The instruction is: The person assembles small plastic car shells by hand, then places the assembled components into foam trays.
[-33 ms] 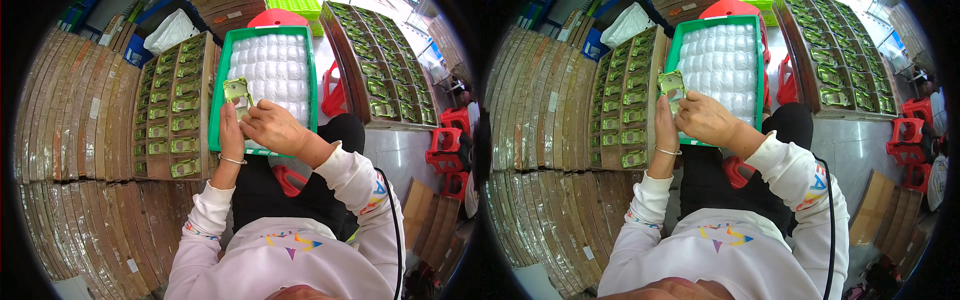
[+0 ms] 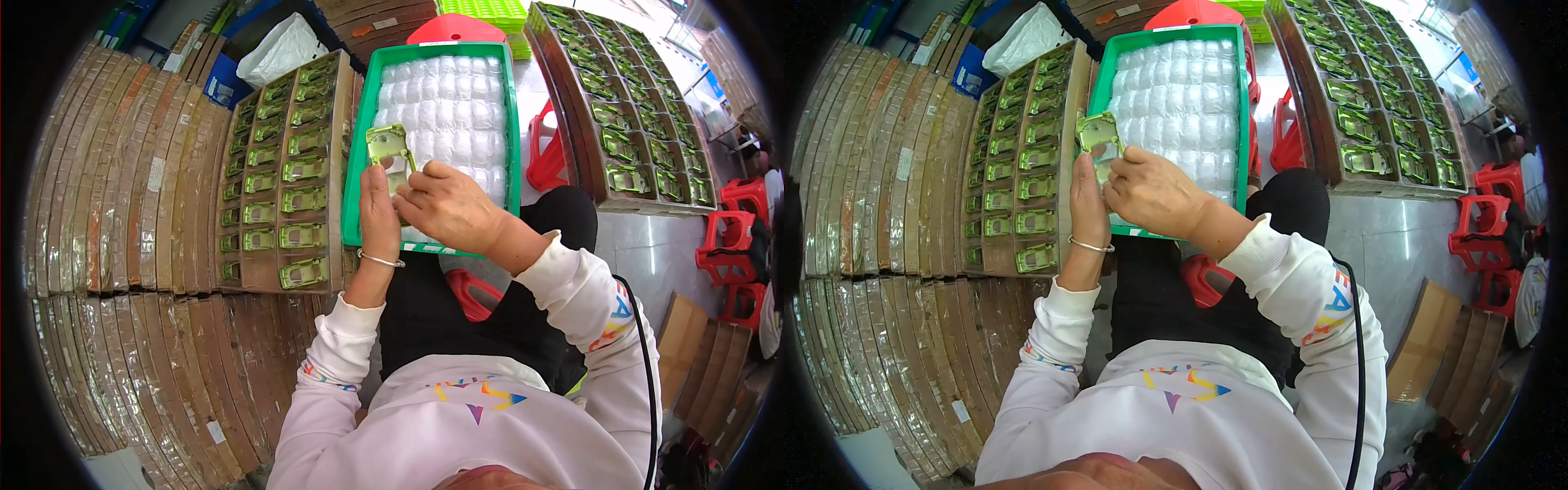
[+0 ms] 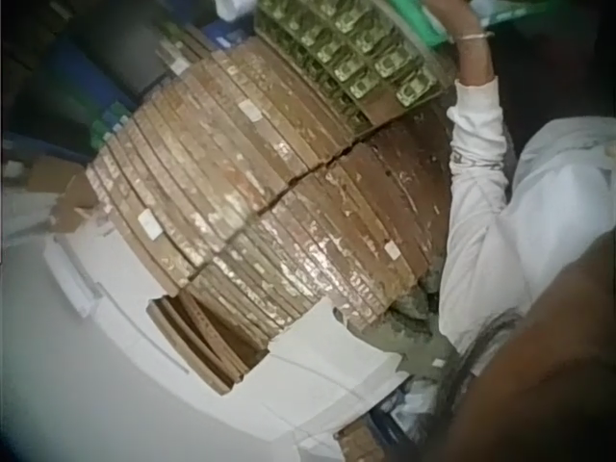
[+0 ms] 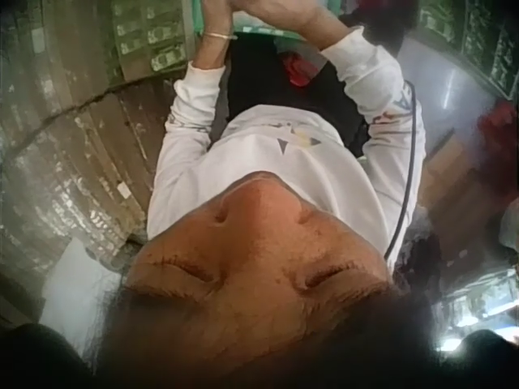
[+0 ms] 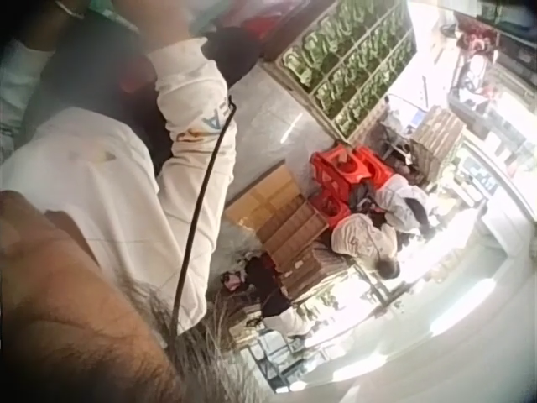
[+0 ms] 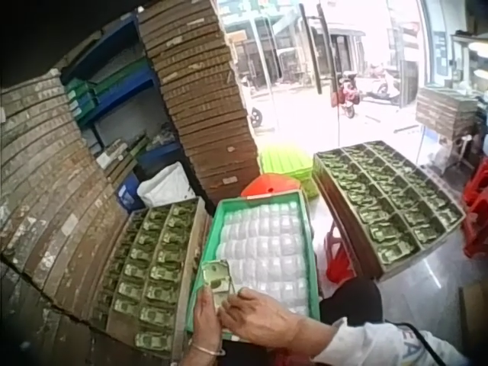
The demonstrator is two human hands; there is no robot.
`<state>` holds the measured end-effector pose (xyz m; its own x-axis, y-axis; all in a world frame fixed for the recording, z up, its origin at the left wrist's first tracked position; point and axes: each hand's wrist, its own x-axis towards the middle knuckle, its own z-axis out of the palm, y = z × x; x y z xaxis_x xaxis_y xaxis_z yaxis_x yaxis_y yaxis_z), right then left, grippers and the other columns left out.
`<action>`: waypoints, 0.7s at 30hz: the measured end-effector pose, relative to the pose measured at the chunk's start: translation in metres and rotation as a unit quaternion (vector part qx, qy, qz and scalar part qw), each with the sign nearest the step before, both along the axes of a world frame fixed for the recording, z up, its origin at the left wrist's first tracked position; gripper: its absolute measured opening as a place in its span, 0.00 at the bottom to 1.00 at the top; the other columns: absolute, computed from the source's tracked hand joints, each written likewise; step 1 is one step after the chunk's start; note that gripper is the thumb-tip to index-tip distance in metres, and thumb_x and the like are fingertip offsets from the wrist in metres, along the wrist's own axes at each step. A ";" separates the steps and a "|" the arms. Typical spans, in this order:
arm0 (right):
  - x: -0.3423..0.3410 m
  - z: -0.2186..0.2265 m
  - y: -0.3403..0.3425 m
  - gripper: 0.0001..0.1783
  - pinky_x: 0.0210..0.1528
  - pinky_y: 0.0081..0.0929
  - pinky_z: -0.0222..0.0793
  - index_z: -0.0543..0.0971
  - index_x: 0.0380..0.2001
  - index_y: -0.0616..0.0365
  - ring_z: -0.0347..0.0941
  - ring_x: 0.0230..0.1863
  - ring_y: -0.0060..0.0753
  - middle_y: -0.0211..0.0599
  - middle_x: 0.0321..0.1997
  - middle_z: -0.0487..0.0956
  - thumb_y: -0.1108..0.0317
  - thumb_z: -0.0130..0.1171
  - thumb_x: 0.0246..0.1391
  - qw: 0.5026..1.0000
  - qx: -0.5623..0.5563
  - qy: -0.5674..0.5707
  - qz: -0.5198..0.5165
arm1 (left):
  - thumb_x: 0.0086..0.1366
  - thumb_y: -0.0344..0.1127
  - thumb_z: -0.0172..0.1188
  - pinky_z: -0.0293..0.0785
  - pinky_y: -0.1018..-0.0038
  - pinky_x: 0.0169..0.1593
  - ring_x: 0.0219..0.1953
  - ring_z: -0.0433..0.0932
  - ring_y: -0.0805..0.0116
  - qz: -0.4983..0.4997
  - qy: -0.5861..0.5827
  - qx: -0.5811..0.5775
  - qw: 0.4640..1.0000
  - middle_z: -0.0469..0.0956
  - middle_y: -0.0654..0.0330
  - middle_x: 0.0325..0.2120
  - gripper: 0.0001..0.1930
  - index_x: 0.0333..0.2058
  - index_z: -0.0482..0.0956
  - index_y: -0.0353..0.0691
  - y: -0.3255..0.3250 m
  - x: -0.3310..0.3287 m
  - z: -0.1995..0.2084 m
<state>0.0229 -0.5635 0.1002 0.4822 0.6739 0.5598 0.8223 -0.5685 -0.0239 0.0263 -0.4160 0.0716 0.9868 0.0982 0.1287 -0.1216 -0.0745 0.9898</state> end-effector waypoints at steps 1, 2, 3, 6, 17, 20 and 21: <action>0.000 -0.001 -0.002 0.05 0.40 0.24 0.61 0.74 0.23 0.54 0.69 0.33 0.26 0.26 0.25 0.75 0.67 0.57 0.38 0.999 0.012 -0.029 -0.008 | 0.74 0.50 0.38 0.65 0.74 0.51 0.45 0.70 0.70 0.001 0.000 0.000 1.000 0.72 0.57 0.45 0.24 0.48 0.71 0.33 -0.002 0.000 0.003; -0.001 -0.001 -0.002 0.05 0.40 0.24 0.61 0.74 0.23 0.54 0.69 0.33 0.26 0.26 0.25 0.75 0.67 0.57 0.38 0.999 0.013 -0.030 -0.007 | 0.74 0.50 0.38 0.65 0.74 0.51 0.46 0.70 0.70 0.001 0.001 0.003 1.000 0.73 0.57 0.45 0.24 0.48 0.71 0.33 -0.006 0.000 0.007; -0.001 0.000 -0.001 0.06 0.40 0.24 0.61 0.74 0.23 0.55 0.68 0.33 0.26 0.26 0.25 0.75 0.68 0.57 0.38 1.000 0.011 -0.026 -0.010 | 0.74 0.50 0.38 0.66 0.74 0.51 0.46 0.70 0.70 0.002 0.002 0.006 1.000 0.73 0.57 0.44 0.24 0.48 0.71 0.33 -0.007 0.001 0.010; -0.001 0.006 0.003 0.07 0.39 0.24 0.61 0.74 0.24 0.56 0.68 0.32 0.26 0.27 0.25 0.75 0.68 0.57 0.38 1.000 -0.002 -0.016 -0.018 | 0.74 0.50 0.38 0.66 0.73 0.51 0.46 0.70 0.69 0.012 -0.005 -0.001 1.000 0.73 0.56 0.44 0.24 0.48 0.71 0.33 0.001 0.007 -0.002; 0.005 0.000 0.004 0.05 0.40 0.25 0.61 0.74 0.22 0.55 0.69 0.33 0.28 0.28 0.24 0.75 0.69 0.57 0.38 0.999 -0.037 0.021 -0.010 | 0.71 0.44 0.46 0.68 0.74 0.49 0.43 0.71 0.69 -0.007 0.001 -0.031 0.999 0.73 0.56 0.43 0.19 0.47 0.71 0.33 0.005 0.017 -0.025; 0.004 -0.002 0.007 0.04 0.40 0.24 0.61 0.74 0.23 0.56 0.70 0.33 0.28 0.29 0.24 0.75 0.70 0.56 0.38 1.000 -0.019 0.008 -0.005 | 0.67 0.35 0.50 0.70 0.74 0.45 0.40 0.73 0.71 -0.012 0.018 -0.048 0.999 0.74 0.56 0.40 0.14 0.47 0.71 0.32 0.012 0.019 -0.031; 0.005 -0.002 0.007 0.04 0.40 0.24 0.61 0.74 0.22 0.56 0.70 0.33 0.28 0.29 0.24 0.75 0.70 0.56 0.38 1.000 -0.024 0.005 -0.012 | 0.65 0.31 0.51 0.71 0.75 0.43 0.38 0.73 0.71 -0.012 0.033 -0.041 0.999 0.75 0.57 0.39 0.13 0.46 0.70 0.32 0.012 0.021 -0.029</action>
